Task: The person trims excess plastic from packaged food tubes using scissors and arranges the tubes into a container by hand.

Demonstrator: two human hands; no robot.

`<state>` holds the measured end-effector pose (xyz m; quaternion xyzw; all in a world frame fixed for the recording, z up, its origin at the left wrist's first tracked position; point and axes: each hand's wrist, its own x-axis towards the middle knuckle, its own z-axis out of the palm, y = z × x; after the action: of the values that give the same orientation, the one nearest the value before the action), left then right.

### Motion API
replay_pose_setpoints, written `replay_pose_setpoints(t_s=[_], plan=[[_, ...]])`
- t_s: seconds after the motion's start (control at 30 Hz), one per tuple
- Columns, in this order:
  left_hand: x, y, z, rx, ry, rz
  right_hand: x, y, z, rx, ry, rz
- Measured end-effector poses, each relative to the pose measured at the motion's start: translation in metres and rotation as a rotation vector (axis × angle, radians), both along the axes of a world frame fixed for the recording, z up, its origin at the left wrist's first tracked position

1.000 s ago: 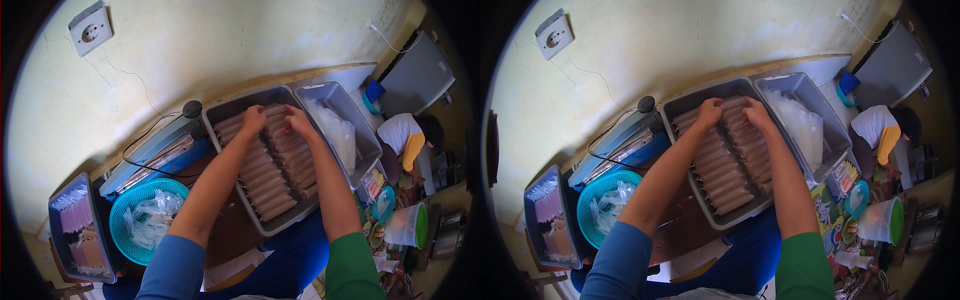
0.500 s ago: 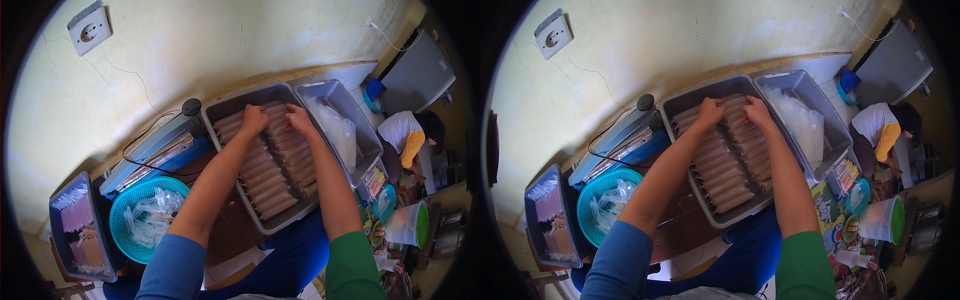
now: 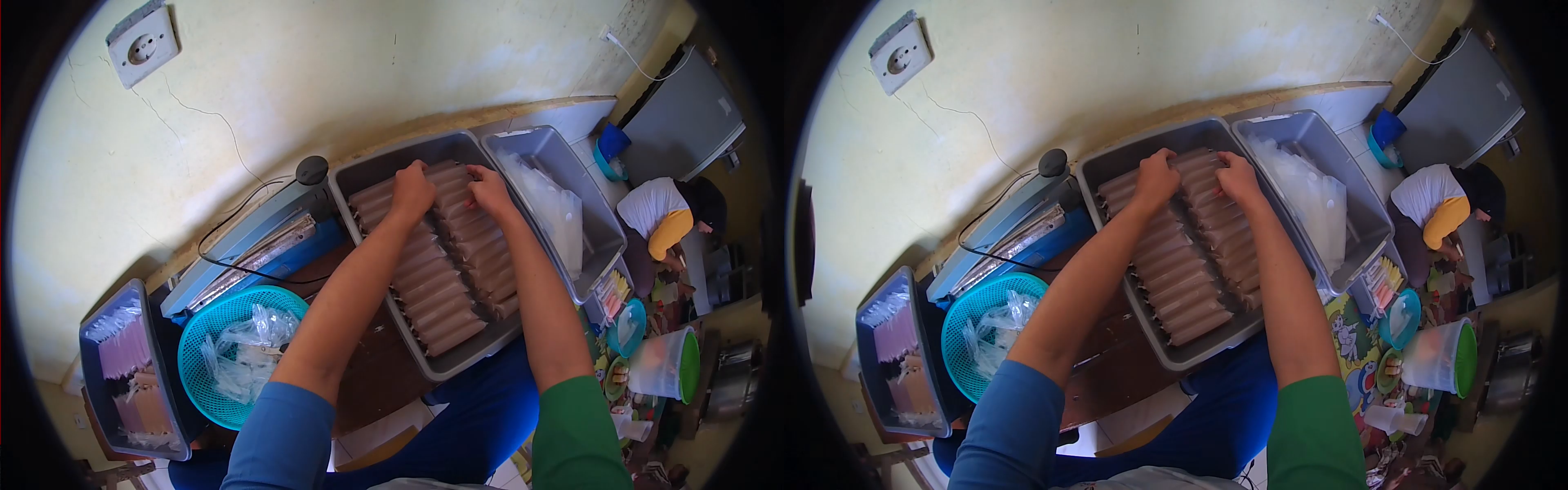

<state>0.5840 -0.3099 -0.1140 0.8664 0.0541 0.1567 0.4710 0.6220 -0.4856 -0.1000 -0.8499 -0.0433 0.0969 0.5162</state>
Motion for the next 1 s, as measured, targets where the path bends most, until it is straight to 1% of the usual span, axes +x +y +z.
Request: replay_pose_setpoints(t_s=[0.23, 0.3, 0.53, 0.6, 0.63, 0.7, 0.73, 0.8, 0.83, 0.9, 0.93, 1.0], plan=[[0.001, 0.001, -0.002, -0.037, 0.007, -0.043, -0.004, 0.001, 0.004, 0.014, -0.001, -0.012], [0.0, 0.0, -0.002, -0.009, 0.012, -0.024, -0.008, 0.003, 0.007, -0.029, -0.09, -0.064], [-0.001, 0.0, -0.002, 0.011, 0.001, 0.023, -0.016, 0.005, 0.016, -0.181, -0.266, -0.175], [0.0, 0.002, -0.003, 0.029, -0.071, 0.082, -0.017, 0.004, 0.016, -0.462, -0.477, -0.044], [-0.001, 0.002, -0.002, 0.03, -0.074, 0.08, -0.019, 0.004, 0.018, -0.462, -0.479, -0.048], [-0.006, 0.003, 0.003, 0.026, -0.088, 0.079, -0.027, 0.011, 0.023, -0.623, -0.365, 0.054], [-0.01, 0.003, 0.006, 0.028, -0.092, 0.079, -0.034, 0.017, 0.028, -0.62, -0.37, 0.053], [-0.021, 0.004, 0.012, -0.055, -0.184, 0.038, -0.05, 0.029, 0.037, -0.735, -0.353, 0.169], [-0.027, 0.006, 0.016, -0.048, -0.187, 0.042, -0.056, 0.034, 0.041, -0.727, -0.358, 0.172], [-0.045, 0.012, 0.023, -0.142, -0.2, -0.015, -0.071, 0.047, 0.048, -0.736, -0.326, 0.312], [-0.057, 0.019, 0.027, -0.13, -0.2, -0.007, -0.079, 0.053, 0.055, -0.724, -0.33, 0.319], [-0.083, 0.037, 0.036, -0.154, -0.14, -0.092, -0.096, 0.064, 0.071, -0.695, -0.317, 0.422]])
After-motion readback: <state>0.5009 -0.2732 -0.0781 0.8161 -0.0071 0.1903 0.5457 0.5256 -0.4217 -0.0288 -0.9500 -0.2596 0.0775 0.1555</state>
